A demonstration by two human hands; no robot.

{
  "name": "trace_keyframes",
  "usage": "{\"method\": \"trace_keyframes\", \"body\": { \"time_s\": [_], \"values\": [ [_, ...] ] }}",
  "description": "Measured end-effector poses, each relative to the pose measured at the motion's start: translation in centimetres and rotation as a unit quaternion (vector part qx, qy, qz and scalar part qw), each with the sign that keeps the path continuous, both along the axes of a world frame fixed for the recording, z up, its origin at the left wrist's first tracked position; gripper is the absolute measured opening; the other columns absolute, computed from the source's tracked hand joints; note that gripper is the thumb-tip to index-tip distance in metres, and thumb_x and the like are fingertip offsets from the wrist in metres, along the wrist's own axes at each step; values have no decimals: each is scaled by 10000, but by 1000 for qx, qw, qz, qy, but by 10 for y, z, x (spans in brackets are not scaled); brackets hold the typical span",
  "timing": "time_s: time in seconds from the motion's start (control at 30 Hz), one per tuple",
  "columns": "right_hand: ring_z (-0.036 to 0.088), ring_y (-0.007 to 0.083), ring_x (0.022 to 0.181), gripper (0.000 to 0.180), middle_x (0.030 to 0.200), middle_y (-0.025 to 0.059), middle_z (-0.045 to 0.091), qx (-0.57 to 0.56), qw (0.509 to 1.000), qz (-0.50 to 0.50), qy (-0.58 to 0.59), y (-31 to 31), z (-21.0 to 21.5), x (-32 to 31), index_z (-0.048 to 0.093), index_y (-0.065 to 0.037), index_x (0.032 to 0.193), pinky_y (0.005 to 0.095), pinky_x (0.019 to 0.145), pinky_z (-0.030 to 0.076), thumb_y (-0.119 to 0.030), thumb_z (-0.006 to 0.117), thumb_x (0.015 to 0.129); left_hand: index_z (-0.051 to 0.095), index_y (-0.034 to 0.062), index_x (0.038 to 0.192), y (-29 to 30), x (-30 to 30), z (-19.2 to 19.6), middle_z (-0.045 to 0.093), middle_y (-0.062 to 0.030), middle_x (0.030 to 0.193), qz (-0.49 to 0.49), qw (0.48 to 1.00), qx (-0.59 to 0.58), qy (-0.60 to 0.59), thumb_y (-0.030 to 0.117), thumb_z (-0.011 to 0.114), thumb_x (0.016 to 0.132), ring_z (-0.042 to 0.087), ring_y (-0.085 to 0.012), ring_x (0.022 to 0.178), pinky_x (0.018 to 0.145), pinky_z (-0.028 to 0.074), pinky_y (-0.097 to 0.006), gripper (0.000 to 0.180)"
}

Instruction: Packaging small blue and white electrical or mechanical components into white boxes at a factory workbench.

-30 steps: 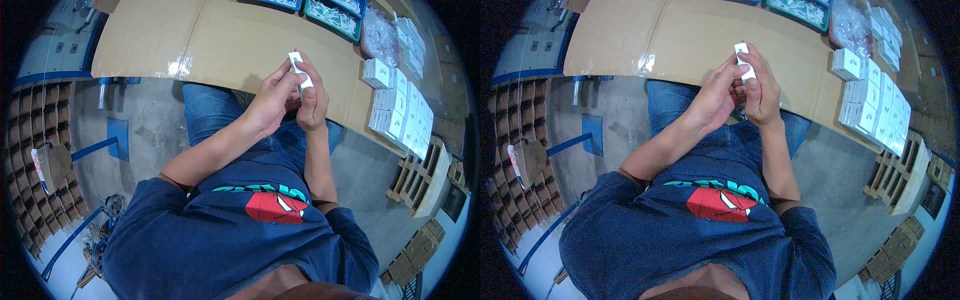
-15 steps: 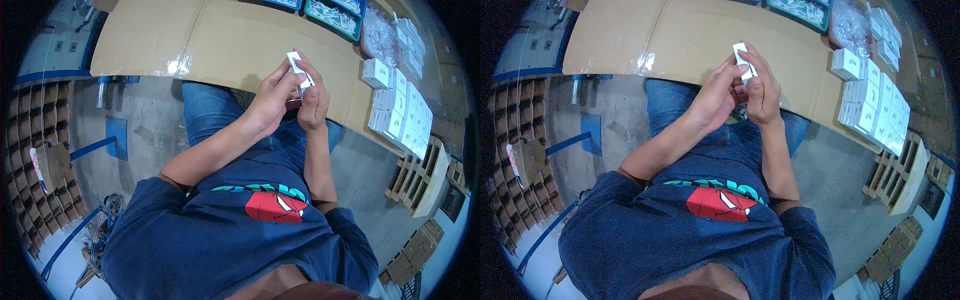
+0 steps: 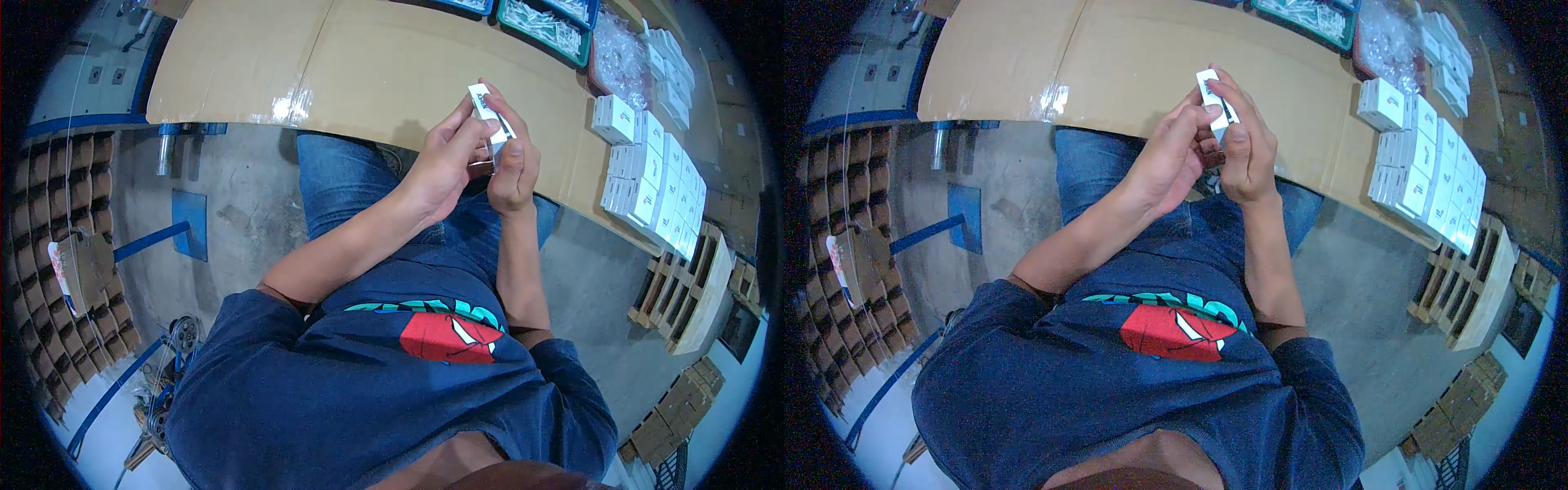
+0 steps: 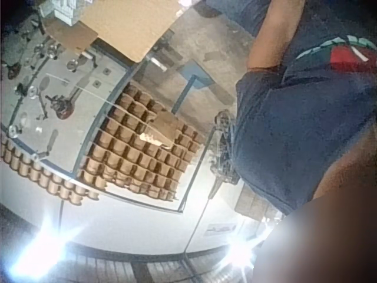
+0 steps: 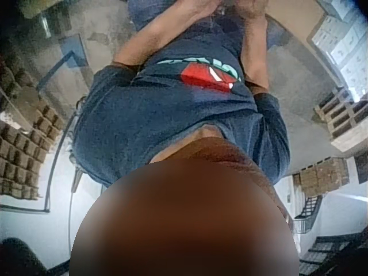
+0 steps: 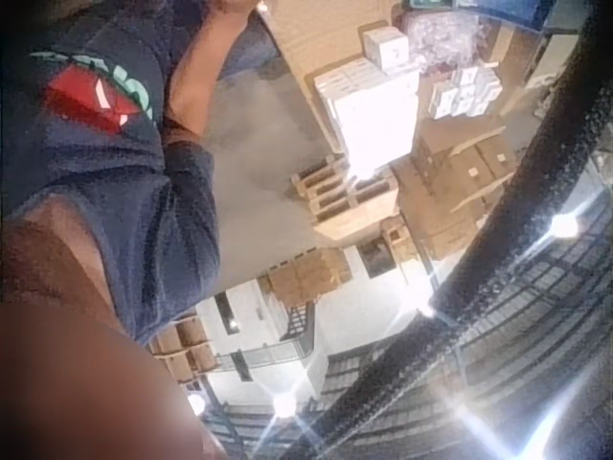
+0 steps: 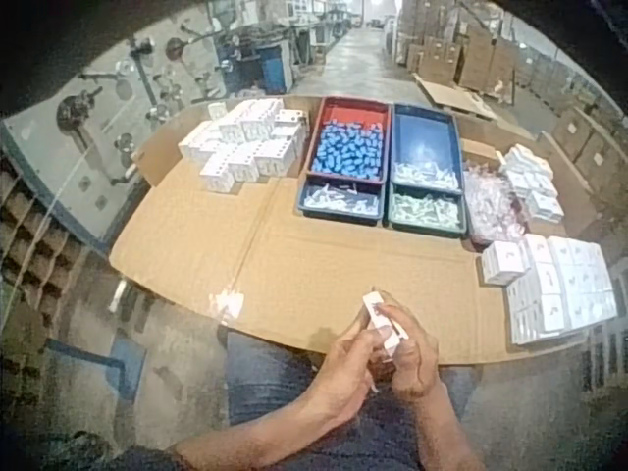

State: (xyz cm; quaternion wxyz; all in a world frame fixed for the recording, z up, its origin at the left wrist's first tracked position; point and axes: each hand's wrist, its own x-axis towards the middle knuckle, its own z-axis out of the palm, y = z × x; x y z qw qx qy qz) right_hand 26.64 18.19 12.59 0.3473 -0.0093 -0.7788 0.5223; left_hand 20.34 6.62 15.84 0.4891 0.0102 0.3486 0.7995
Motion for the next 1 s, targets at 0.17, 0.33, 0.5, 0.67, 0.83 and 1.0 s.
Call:
{"method": "trace_keyframes", "body": {
  "time_s": [0.17, 0.33, 0.5, 0.67, 0.83, 1.0],
  "values": [
    [568, 388, 1297, 568, 1385, 290, 572, -5, 1000, 0, -1, 1, -1, 0, 589, 55, 1329, 429, 1087, 441, -367, 301, 1081, 434, 175, 1485, 0, 0, 0, 627, -8, 1070, -7, 1000, -1, -6, 228, 619, 968, 641, -118, 950, 812, 523, -306, 552],
    [568, 383, 1297, 581, 1382, 289, 574, -28, 1000, -3, -12, 0, -3, 1, 590, 59, 1323, 428, 1085, 443, -376, 290, 1082, 441, 177, 1477, 0, 1, 0, 617, -3, 1082, -11, 1000, -2, -7, 228, 618, 969, 639, -116, 955, 821, 521, -305, 541],
    [552, 371, 1313, 614, 1408, 279, 557, -58, 998, 6, -22, -1, -1, 0, 585, 53, 1335, 417, 1090, 433, -421, 290, 1078, 454, 181, 1460, 1, 1, 2, 611, -6, 1086, -7, 1000, -4, -1, 244, 613, 973, 638, -121, 955, 836, 521, -311, 517],
    [543, 362, 1321, 633, 1419, 272, 550, -68, 997, 18, -25, 1, -9, 1, 570, 52, 1356, 414, 1102, 419, -446, 296, 1077, 471, 205, 1385, 3, 4, 6, 553, 42, 1017, -5, 1000, -27, 9, 295, 571, 980, 520, -75, 854, 773, 479, -274, 427],
    [546, 356, 1319, 652, 1423, 267, 549, -62, 998, 24, -24, 3, -14, 0, 562, 54, 1364, 412, 1103, 417, -466, 292, 1078, 473, 208, 1385, 3, 4, 6, 555, 47, 1021, 6, 999, -41, 1, 304, 579, 977, 519, -73, 853, 784, 482, -273, 433],
    [547, 343, 1319, 694, 1434, 257, 544, -71, 997, 27, -29, 3, -16, -2, 550, 46, 1388, 406, 1095, 425, -518, 294, 1073, 469, 214, 1389, 3, 4, 6, 548, 56, 1009, 8, 999, -40, 1, 310, 580, 982, 519, -70, 853, 774, 479, -271, 432]
  ]
}}
